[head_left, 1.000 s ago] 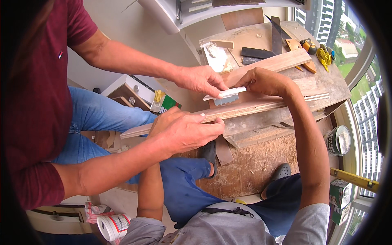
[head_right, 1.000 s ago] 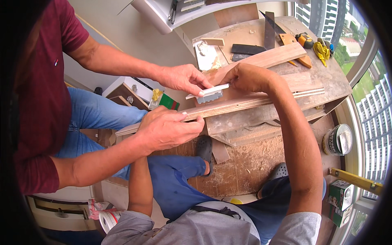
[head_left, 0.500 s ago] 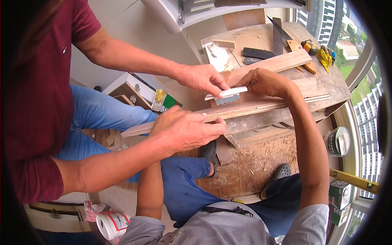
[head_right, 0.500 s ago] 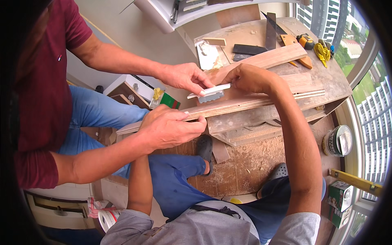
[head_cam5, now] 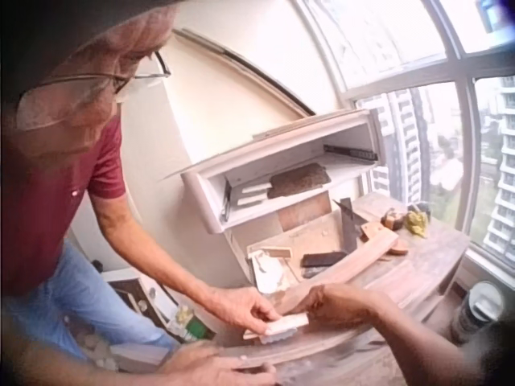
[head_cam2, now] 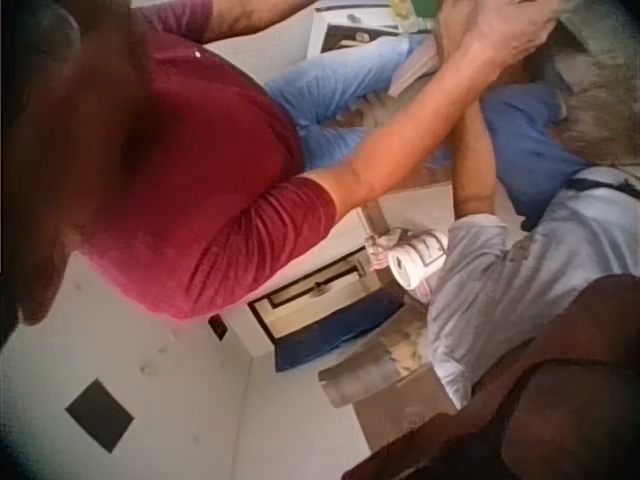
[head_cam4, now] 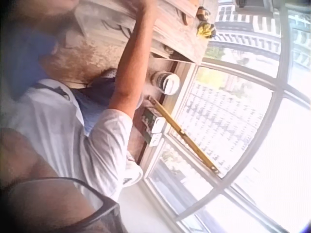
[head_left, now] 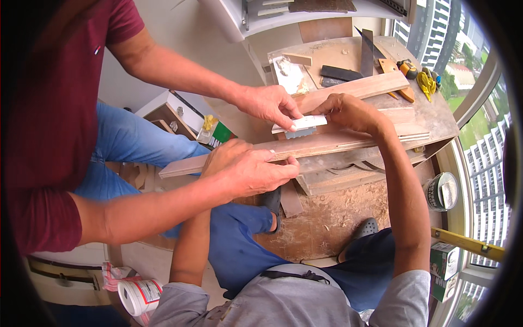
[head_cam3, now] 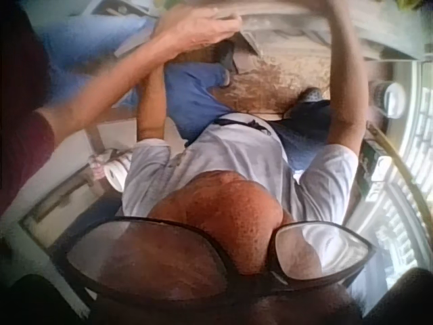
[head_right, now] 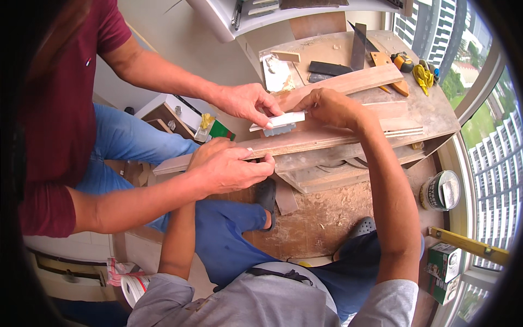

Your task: Positioning and fitting electrical socket plates into a wooden trim piece during furniture or cabinetry construction.

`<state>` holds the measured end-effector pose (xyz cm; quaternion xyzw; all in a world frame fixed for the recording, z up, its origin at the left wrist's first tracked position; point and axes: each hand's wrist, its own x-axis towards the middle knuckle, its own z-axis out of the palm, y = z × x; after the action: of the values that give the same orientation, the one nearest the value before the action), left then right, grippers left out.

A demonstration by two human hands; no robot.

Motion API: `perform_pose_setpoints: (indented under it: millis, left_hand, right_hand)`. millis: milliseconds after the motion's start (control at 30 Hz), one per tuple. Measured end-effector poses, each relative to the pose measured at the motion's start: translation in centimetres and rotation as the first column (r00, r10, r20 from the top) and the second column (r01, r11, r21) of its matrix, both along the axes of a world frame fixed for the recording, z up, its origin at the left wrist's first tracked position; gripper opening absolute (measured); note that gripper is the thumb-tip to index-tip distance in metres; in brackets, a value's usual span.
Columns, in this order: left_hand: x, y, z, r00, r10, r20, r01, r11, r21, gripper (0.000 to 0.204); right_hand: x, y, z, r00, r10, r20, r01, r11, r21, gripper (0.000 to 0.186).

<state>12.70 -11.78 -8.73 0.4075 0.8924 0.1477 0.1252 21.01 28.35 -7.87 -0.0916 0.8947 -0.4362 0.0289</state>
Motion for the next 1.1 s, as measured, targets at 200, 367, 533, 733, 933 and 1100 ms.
perform_pose_setpoints:
  millis: [200,367,533,733,933,1100]
  left_hand:
    - [0.3,1.6,-1.0,0.952,-0.136,-0.274,0.149,0.989,0.026,0.033]
    - [1.5,2.0,-2.5,0.851,-0.045,-0.522,0.149,0.976,0.158,0.033]
    - [2.2,1.7,-3.9,0.812,0.042,-0.582,0.094,0.975,0.202,0.037]
    - [3.5,2.0,-4.8,0.847,0.064,-0.528,0.03,0.985,0.168,0.038]
    - [2.6,1.7,-6.6,0.76,0.038,-0.648,0.046,0.993,0.112,0.041]
    - [0.4,1.7,-2.3,0.786,-0.103,-0.61,0.298,0.927,0.227,0.028]
  right_hand:
    - [2.5,-1.3,1.6,0.983,0.0,-0.183,0.018,0.995,0.1,0.04]
    - [3.0,-1.9,0.2,0.945,-0.086,-0.314,0.146,0.974,0.172,0.036]
    - [3.4,-3.1,-0.9,0.945,-0.124,-0.304,0.161,0.982,0.1,0.039]
    - [4.8,-3.6,-1.3,0.867,-0.079,-0.492,0.166,0.977,0.135,0.04]
    - [4.8,-4.3,-1.4,0.842,-0.08,-0.533,0.172,0.977,0.126,0.039]
    - [5.2,-3.5,-2.0,0.832,-0.112,-0.544,0.197,0.975,0.101,0.041]
